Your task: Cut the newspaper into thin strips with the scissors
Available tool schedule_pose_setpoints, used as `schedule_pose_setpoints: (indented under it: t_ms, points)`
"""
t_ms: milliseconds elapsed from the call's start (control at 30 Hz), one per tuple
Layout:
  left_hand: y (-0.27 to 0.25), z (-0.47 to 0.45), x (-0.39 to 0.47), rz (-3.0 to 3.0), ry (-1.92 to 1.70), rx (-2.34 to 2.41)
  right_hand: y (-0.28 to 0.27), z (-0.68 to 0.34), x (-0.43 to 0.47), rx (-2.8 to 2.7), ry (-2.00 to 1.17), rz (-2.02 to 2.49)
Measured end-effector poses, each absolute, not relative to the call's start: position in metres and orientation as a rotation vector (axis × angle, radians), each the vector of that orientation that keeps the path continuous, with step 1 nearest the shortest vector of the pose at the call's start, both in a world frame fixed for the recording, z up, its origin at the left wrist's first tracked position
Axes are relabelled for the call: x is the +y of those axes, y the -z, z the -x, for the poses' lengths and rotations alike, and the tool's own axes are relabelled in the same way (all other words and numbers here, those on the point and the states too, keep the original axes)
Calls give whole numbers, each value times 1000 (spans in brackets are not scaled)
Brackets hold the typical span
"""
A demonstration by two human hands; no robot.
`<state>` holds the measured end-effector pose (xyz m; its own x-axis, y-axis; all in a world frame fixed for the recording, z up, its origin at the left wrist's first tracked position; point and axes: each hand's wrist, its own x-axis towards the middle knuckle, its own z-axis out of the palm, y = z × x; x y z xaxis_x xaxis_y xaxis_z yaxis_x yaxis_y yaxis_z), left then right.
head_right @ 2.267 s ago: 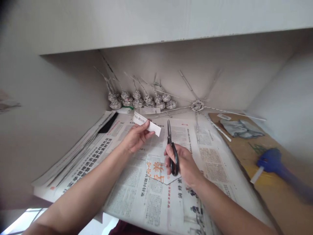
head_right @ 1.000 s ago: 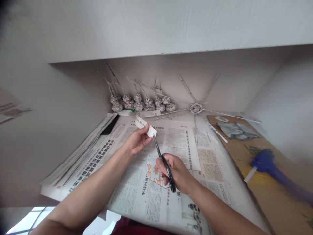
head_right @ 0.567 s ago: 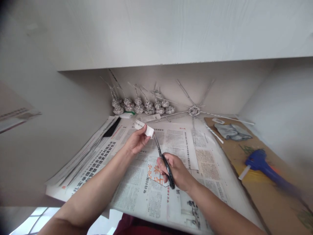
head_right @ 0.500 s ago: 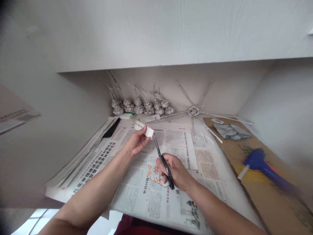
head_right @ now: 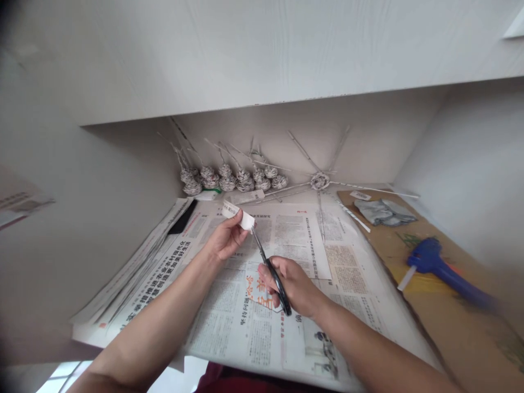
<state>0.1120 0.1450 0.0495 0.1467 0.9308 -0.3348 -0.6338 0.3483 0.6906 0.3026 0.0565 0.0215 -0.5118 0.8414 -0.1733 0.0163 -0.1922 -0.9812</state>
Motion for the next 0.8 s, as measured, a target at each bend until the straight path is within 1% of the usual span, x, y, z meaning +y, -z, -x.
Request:
schedule_pose_setpoints:
  t_ms: [500, 800]
  points:
    - [-46, -114, 142, -554, -1162, 795, -21, -304, 58, -1455, -1810, 994]
    - [-34, -126, 132, -652, -1081, 754, -19, -308, 63, -1333, -1919, 912]
